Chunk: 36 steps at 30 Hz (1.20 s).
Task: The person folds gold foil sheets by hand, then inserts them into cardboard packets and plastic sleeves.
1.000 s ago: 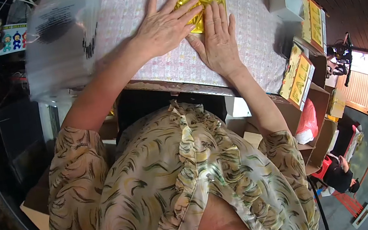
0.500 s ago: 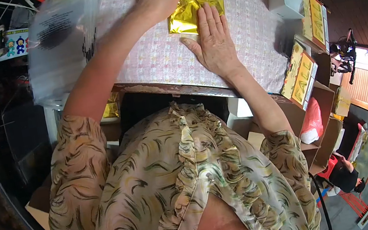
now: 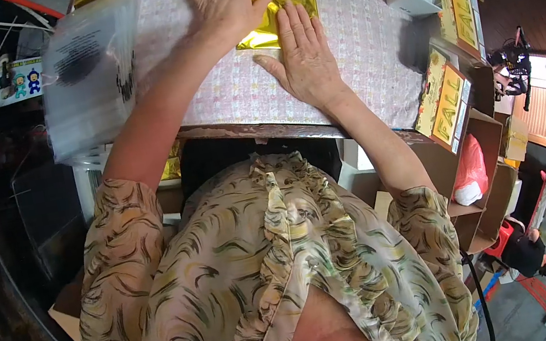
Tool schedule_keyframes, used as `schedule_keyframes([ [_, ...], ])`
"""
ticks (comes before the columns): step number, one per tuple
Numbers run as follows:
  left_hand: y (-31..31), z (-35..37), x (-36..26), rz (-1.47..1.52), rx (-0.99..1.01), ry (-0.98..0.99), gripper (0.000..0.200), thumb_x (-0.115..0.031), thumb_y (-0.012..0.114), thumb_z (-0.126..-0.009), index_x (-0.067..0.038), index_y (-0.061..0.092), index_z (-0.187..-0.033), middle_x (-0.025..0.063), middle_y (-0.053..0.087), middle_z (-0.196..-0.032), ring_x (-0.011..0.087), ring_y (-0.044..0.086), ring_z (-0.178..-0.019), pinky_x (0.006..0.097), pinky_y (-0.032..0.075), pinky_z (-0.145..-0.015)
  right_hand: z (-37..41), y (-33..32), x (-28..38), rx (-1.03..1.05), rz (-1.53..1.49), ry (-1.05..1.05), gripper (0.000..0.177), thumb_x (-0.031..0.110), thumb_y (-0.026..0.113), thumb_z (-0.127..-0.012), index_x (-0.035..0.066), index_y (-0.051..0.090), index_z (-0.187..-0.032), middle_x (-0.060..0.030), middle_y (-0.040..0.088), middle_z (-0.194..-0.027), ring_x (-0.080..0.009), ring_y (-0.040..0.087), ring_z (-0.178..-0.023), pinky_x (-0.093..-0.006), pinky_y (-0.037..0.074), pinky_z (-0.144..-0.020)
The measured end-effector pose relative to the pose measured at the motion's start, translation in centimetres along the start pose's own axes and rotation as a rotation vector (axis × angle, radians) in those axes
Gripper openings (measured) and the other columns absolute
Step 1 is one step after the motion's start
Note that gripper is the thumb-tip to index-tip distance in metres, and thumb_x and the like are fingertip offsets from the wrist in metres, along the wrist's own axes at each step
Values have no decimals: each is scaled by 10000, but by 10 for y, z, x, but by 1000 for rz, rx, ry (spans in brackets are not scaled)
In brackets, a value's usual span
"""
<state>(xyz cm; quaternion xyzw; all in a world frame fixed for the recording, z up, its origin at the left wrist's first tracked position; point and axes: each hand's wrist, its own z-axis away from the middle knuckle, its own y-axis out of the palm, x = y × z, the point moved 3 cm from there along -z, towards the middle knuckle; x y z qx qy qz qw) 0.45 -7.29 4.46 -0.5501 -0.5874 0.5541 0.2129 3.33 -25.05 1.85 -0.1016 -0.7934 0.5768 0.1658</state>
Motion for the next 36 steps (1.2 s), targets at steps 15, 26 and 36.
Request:
schedule_keyframes([
  [15, 25, -5, 10, 273, 44, -215, 427, -366, 796, -836, -255, 745, -1245, 27, 784, -1060, 237, 671, -1067, 455, 404, -983, 2, 2, -1, 19, -16, 21, 929, 617, 473, -1016, -121, 278, -1546, -304, 321, -1606, -420, 242, -1539, -537, 171, -1260],
  [26, 10, 8, 3, 155, -118, -149, 277, -401, 748, -878, -254, 810, -1105, 41, 777, -971, 263, 706, -949, 457, 435, -926, 1, 0, 0, 2, -15, 18, 919, 616, 466, -1021, -121, 293, -1541, -302, 335, -1599, -414, 263, -1533, -540, 183, -1256],
  [36, -4, -33, 40, 88, 60, 249, 289, -200, 645, -966, -239, 753, -1232, 71, 741, -1065, 326, 677, -1024, 426, 512, -973, 0, -2, 0, 4, -18, -6, 920, 609, 480, -1021, -124, 283, -1541, -317, 316, -1602, -435, 265, -1526, -545, 195, -1252],
])
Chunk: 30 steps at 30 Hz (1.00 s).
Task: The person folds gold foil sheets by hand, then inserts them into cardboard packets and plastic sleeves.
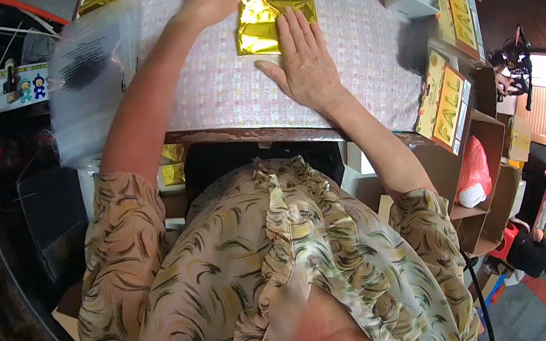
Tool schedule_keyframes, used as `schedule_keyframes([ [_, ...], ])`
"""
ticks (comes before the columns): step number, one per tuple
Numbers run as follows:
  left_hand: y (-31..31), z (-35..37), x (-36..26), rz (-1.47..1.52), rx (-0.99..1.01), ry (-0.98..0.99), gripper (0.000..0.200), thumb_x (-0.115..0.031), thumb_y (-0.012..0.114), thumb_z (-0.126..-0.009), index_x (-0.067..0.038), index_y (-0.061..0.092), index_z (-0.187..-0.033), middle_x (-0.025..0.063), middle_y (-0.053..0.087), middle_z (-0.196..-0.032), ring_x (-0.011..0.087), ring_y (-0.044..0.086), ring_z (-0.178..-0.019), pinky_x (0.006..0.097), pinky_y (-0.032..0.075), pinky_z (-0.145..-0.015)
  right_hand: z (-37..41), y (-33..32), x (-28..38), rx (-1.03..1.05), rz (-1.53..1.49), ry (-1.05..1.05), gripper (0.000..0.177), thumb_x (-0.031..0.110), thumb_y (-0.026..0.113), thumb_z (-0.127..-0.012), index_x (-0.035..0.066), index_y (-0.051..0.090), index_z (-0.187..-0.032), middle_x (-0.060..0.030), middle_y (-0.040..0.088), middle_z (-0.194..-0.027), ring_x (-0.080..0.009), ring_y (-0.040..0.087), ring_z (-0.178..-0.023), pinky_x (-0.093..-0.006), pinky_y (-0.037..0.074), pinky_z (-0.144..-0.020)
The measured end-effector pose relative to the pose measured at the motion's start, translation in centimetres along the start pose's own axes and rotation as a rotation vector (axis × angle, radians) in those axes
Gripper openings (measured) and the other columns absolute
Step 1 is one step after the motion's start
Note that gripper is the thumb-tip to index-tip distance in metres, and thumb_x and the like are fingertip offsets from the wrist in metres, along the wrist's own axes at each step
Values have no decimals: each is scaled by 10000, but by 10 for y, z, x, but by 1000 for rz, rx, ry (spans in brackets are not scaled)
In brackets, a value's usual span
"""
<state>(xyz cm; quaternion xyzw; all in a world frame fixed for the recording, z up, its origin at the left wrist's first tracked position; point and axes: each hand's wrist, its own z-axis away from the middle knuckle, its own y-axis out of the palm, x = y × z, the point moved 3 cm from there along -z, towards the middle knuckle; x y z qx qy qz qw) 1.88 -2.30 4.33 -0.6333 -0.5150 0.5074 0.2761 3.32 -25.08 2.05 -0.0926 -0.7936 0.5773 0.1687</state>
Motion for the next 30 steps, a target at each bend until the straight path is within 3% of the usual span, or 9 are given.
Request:
schedule_keyframes([
  [7, 2, -19, 8, 284, 222, 213, 238, -154, 670, -940, -112, 758, -1158, 78, 734, -1023, 250, 688, -929, 378, 544, -884, 0, -1, 1, 20, -6, 0, 921, 588, 513, -1014, -114, 262, -1555, -323, 270, -1622, -460, 267, -1516, -545, 190, -1251],
  [9, 4, -16, 5, 493, 404, -41, 215, -145, 653, -957, -59, 746, -1130, 81, 745, -978, 168, 686, -859, 334, 553, -822, -1, -2, 2, 21, -17, 2, 920, 584, 521, -1012, -113, 264, -1554, -323, 265, -1623, -465, 267, -1513, -552, 196, -1248],
  [12, 2, -12, -1, 602, 404, -123, 198, -132, 634, -977, -33, 743, -1110, 67, 752, -949, 117, 672, -819, 291, 557, -765, -1, -2, 2, 32, 1, 0, 921, 580, 530, -1009, -111, 261, -1555, -316, 266, -1623, -468, 269, -1510, -561, 204, -1242],
  [16, 18, -8, 4, 753, 384, -260, 202, -157, 633, -1002, -10, 721, -1109, 69, 744, -963, 118, 676, -839, 289, 565, -751, -2, -2, 2, 17, -25, -10, 922, 577, 538, -1006, -107, 256, -1557, -310, 272, -1621, -473, 273, -1506, -566, 210, -1239],
  [18, 31, -3, 12, 910, 272, -478, 252, -209, 647, -1017, 16, 694, -1120, 85, 732, -988, 128, 684, -870, 287, 568, -733, -1, -2, 2, 28, -24, 0, 924, 575, 546, -1003, -102, 250, -1559, -304, 267, -1625, -474, 269, -1507, -565, 210, -1239],
  [22, 34, 5, 2, 983, 234, -575, 317, -249, 674, -1013, 44, 662, -1134, 108, 723, -1012, 143, 691, -897, 302, 575, -773, -1, -1, 1, 31, -21, 6, 922, 577, 543, -1005, -103, 253, -1557, -304, 267, -1625, -471, 267, -1509, -565, 209, -1240],
  [24, 44, 10, 9, 1069, 182, -610, 554, -471, 678, -977, 63, 711, -1124, 141, 760, -1000, 160, 708, -848, 361, 572, -747, -1, 0, 1, 37, -9, 10, 924, 582, 539, -1004, -104, 258, -1556, -304, 269, -1625, -469, 266, -1511, -564, 208, -1241],
  [27, 15, 19, -19, 800, 179, -538, 428, -296, 721, -977, 51, 651, -1217, 139, 735, -1070, 173, 701, -929, 305, 563, -849, -1, 1, 0, 29, -1, 9, 931, 592, 533, -1003, -104, 257, -1556, -303, 269, -1625, -467, 264, -1513, -564, 205, -1242],
  [30, 21, 29, -23, 683, 46, -506, 447, -300, 730, -960, 65, 665, -1211, 157, 752, -1087, 174, 712, -931, 286, 558, -826, 0, 1, 0, 17, -13, 12, 942, 612, 522, -997, -117, 286, -1544, -303, 281, -1626, -451, 252, -1525, -570, 204, -1239],
])
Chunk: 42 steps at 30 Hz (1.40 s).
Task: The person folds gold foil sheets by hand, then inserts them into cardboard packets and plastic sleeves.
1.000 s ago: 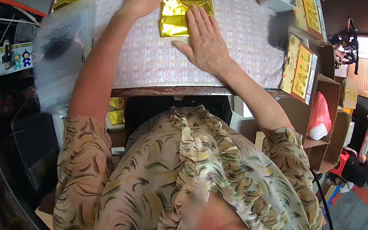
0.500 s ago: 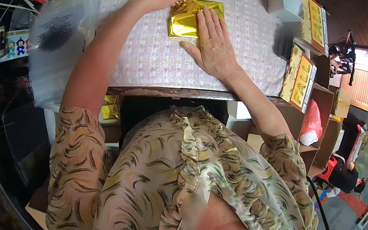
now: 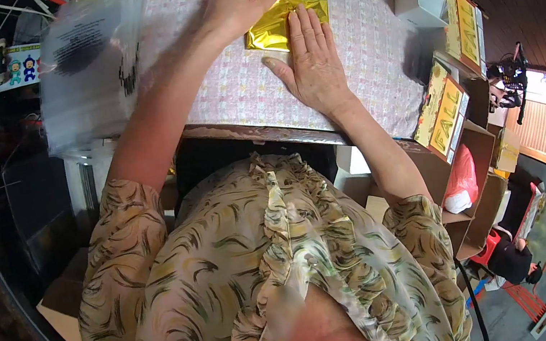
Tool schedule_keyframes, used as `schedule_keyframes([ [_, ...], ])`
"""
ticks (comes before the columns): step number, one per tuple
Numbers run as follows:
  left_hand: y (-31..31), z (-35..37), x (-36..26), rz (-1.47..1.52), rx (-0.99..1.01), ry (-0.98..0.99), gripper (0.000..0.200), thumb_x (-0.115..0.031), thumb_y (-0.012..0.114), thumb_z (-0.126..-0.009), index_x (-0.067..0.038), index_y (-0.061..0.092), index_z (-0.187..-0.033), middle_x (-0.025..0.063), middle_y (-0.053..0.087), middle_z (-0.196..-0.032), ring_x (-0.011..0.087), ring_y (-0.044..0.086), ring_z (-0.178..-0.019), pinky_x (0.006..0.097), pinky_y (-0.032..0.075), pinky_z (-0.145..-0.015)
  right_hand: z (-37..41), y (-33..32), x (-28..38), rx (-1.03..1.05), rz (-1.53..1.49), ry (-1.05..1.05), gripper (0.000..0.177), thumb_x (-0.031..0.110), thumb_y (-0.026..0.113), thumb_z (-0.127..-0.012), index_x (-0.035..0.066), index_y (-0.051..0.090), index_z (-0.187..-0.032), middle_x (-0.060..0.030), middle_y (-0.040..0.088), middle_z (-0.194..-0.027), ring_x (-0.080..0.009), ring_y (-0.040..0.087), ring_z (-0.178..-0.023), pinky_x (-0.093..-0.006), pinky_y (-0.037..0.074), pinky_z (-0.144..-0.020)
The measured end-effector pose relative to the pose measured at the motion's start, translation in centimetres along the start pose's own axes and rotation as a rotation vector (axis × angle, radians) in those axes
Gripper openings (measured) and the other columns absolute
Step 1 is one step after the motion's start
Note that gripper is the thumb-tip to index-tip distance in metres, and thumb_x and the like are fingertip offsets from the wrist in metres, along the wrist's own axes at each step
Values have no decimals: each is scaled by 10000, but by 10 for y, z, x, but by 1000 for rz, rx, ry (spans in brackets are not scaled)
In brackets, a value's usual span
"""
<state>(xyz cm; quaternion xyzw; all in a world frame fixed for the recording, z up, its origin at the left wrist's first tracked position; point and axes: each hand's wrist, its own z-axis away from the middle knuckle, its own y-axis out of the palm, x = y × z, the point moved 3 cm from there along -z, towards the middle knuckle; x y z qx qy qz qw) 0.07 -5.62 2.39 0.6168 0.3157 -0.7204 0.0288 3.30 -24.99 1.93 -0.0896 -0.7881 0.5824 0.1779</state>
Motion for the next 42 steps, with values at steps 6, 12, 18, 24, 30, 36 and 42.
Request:
schedule_keyframes([
  [6, 5, -9, 10, -50, -36, -38, 355, -228, 711, -963, 63, 699, -1166, 134, 772, -1036, 160, 720, -899, 292, 568, -802, 1, 1, 0, -14, 5, 1, 943, 618, 522, -994, -113, 290, -1543, -299, 290, -1622, -448, 262, -1522, -567, 210, -1238],
  [12, 14, -2, 13, 48, -73, -66, 332, -229, 688, -981, 33, 705, -1184, 110, 773, -1023, 136, 709, -904, 284, 561, -782, 1, 1, -1, -33, 4, -12, 929, 605, 539, -991, -95, 291, -1550, -292, 299, -1620, -452, 268, -1518, -569, 207, -1239],
  [18, 20, -3, 23, -22, -202, -11, 336, -373, 673, -930, -101, 762, -1106, 159, 765, -999, 346, 740, -929, 431, 572, -841, -1, -12, -7, -138, -176, 13, 780, 392, 656, -985, -59, 342, -1538, -297, 332, -1591, -473, 303, -1488, -565, 227, -1232],
  [24, 17, 1, 19, -10, -197, 35, 335, -366, 673, -932, -102, 752, -1122, 164, 761, -1014, 349, 734, -940, 429, 568, -835, -57, -49, -27, -325, -292, 103, 343, 139, 675, -975, 2, 656, -1289, -203, 700, -1216, -349, 655, -1142, -422, 505, -1001],
  [30, 19, 4, 13, -73, -199, 49, 280, -246, 658, -1006, -15, 702, -1159, 107, 764, -972, 152, 705, -862, 317, 548, -770, -102, -8, -65, 198, -1013, 342, 261, 87, 723, -952, -29, 661, -1177, -117, 746, -1035, -154, 699, -917, -278, 565, -835],
  [36, 15, 21, -6, -71, -120, -58, 445, -296, 736, -941, -87, 621, -1317, 148, 759, -1048, 238, 729, -921, 360, 557, -814, -105, -1, -77, 210, -1271, 390, 253, 19, 727, -915, -1, 649, -1155, -102, 746, -1017, -127, 696, -861, -261, 566, -800],
  [42, 20, 34, -7, -62, -247, 84, 689, -241, 810, -842, -233, 403, -1398, 146, 727, -912, 369, 735, -870, 490, 577, -765, -110, -17, -69, 274, -1220, 422, 221, 7, 734, -893, 15, 676, -1107, -97, 760, -968, -128, 702, -815, -251, 565, -760],
])
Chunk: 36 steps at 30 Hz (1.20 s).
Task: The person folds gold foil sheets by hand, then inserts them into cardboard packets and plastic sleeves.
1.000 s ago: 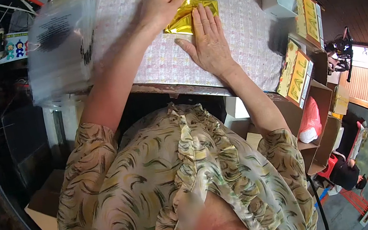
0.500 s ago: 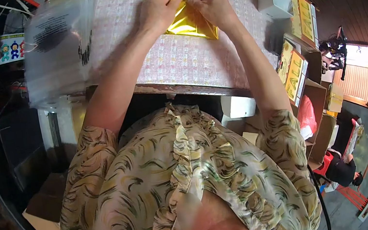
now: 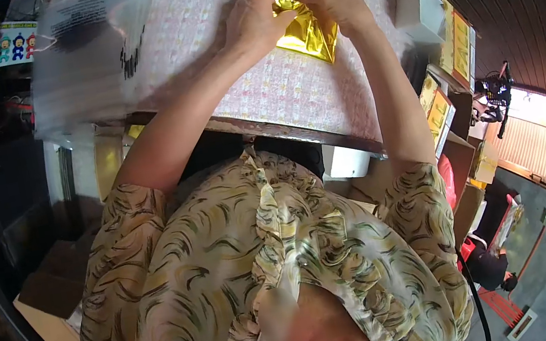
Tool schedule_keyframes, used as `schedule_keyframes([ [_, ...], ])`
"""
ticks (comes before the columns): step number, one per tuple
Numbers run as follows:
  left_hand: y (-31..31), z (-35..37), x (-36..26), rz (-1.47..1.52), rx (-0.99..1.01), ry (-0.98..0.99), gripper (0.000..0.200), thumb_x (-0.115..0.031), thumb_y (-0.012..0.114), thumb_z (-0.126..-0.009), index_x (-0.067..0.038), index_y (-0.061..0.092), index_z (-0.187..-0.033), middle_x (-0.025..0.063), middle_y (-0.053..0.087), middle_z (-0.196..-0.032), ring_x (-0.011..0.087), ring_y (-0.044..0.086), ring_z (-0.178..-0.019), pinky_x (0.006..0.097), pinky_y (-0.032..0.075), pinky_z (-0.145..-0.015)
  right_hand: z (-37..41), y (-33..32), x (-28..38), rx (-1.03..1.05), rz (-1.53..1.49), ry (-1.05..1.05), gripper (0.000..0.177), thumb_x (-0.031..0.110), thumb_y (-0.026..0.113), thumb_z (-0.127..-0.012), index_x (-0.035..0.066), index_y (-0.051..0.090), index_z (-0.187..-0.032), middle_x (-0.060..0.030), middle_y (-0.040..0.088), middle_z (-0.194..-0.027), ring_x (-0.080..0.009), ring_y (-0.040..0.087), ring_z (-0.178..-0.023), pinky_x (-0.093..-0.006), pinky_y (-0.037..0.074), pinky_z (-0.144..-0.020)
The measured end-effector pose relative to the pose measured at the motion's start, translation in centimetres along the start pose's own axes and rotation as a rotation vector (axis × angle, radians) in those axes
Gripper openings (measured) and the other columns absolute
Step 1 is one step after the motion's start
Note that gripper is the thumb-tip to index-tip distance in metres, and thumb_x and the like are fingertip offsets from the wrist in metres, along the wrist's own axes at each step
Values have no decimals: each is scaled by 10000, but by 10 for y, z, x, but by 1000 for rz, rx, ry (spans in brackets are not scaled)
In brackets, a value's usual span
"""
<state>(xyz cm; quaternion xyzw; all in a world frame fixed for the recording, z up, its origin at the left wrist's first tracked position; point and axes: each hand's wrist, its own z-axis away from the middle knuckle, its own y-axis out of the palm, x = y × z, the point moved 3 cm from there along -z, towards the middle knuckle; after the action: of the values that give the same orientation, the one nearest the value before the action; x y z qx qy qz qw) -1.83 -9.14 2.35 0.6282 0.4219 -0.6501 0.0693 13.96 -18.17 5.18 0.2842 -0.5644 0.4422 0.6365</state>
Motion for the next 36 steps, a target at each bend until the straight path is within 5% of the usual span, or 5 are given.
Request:
schedule_keyframes([
  [6, 7, 1, 7, -24, -52, 61, 564, -236, 802, -848, -198, 487, -1314, 146, 746, -940, 367, 739, -903, 478, 581, -784, -7, -2, 6, 67, 117, 60, 135, 48, 754, -878, 3, 755, -1006, -67, 761, -933, -133, 703, -813, -262, 566, -759],
  [11, 6, 0, 7, 2, -67, 84, 298, -268, 803, -834, -87, 729, -1059, 152, 763, -950, 336, 740, -908, 439, 578, -822, -12, -3, 8, 54, 316, 151, 171, 86, 755, -879, -13, 772, -1018, -66, 758, -920, -139, 697, -809, -266, 562, -771],
  [24, 4, 1, 3, -59, -5, 56, 270, -225, 773, -869, -80, 762, -1097, 142, 768, -998, 281, 745, -888, 378, 574, -814, 3, -14, 25, 225, 714, -44, 236, 117, 792, -884, -6, 765, -1083, -71, 774, -968, -157, 709, -899, -301, 560, -841],
  [34, 4, 1, 3, -25, 19, 7, 269, -235, 774, -866, -96, 770, -1096, 131, 770, -987, 286, 741, -912, 400, 572, -842, 2, -20, 4, 220, 480, -194, 184, 170, 809, -894, 55, 776, -1034, -8, 749, -915, -123, 684, -853, -278, 557, -820],
  [36, 5, 0, 4, -10, 19, -14, 249, -248, 768, -852, -118, 781, -1064, 126, 767, -973, 309, 736, -935, 426, 569, -868, 1, -21, 3, 261, 532, -106, 152, 165, 787, -914, 56, 771, -1019, -59, 748, -1139, -153, 688, -955, -299, 546, -891],
])
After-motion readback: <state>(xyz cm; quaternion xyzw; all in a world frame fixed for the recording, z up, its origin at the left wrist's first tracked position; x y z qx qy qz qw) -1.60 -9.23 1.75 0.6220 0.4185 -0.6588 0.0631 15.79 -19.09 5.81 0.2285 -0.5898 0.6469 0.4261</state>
